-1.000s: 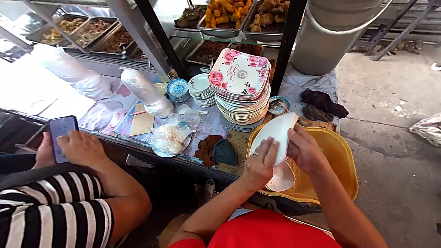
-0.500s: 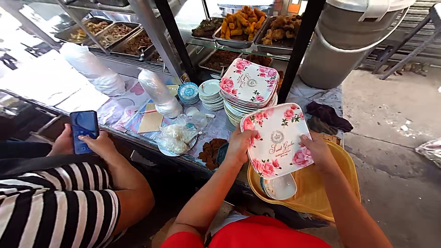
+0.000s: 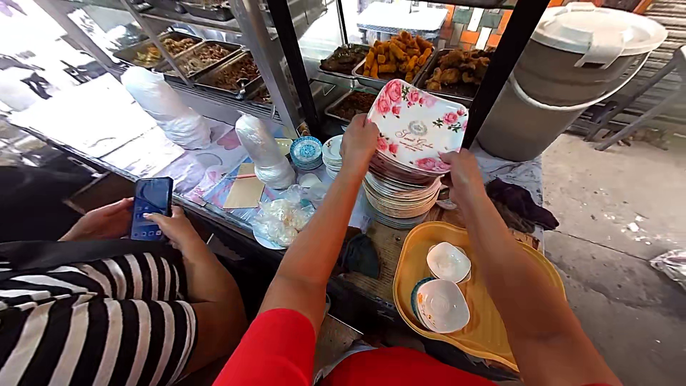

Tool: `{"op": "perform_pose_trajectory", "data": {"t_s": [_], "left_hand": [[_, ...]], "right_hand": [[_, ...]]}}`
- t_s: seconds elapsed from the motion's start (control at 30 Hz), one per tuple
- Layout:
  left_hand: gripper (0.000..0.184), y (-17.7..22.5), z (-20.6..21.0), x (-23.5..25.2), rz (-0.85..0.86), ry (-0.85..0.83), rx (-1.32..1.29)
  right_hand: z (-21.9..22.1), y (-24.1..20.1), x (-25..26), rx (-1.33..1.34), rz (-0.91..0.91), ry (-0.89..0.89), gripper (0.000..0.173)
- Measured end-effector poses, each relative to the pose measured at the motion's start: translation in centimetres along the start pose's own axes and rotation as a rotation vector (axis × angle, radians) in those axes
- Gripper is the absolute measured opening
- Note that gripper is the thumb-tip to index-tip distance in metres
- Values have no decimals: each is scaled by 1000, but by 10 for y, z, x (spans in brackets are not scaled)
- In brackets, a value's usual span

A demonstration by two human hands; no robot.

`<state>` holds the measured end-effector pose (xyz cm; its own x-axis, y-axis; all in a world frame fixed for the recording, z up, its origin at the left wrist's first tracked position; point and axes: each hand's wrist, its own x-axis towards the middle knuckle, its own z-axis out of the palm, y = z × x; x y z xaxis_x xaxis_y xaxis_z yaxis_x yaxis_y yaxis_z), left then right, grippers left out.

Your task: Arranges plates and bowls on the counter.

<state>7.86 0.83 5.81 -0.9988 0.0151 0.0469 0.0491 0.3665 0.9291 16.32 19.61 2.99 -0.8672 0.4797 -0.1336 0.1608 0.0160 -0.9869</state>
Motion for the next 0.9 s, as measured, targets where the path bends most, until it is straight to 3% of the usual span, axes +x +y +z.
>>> {"op": "perform_pose_trajectory", "data": {"t_s": [0.2,0.33,0.43,0.47,0.6,0.83,0.9], "left_hand": [[34,-38,13,53,-22,-32,123],[35,-39,11,40,2,-133,117],[67,-42,5,42,-38,-236,-49],[68,-46,3,45,-54,-266,-112],[52,-61,10,43,-115,-256,-263],[48,-72,27,37,-108,-177,-371],[46,-76,27,41,-94,-201,-415]], "right_hand": [[22,14,22,-316,-55,83,48],[19,29,26,-243,-108,121,38],[10,40,37,-28,-120,82,66],[9,44,40,84,-101,23,68],[17,56,44,399,-35,-123,67],[24,53,47,384,-62,16,60],[22,55,48,366,-62,-14,63]]}}
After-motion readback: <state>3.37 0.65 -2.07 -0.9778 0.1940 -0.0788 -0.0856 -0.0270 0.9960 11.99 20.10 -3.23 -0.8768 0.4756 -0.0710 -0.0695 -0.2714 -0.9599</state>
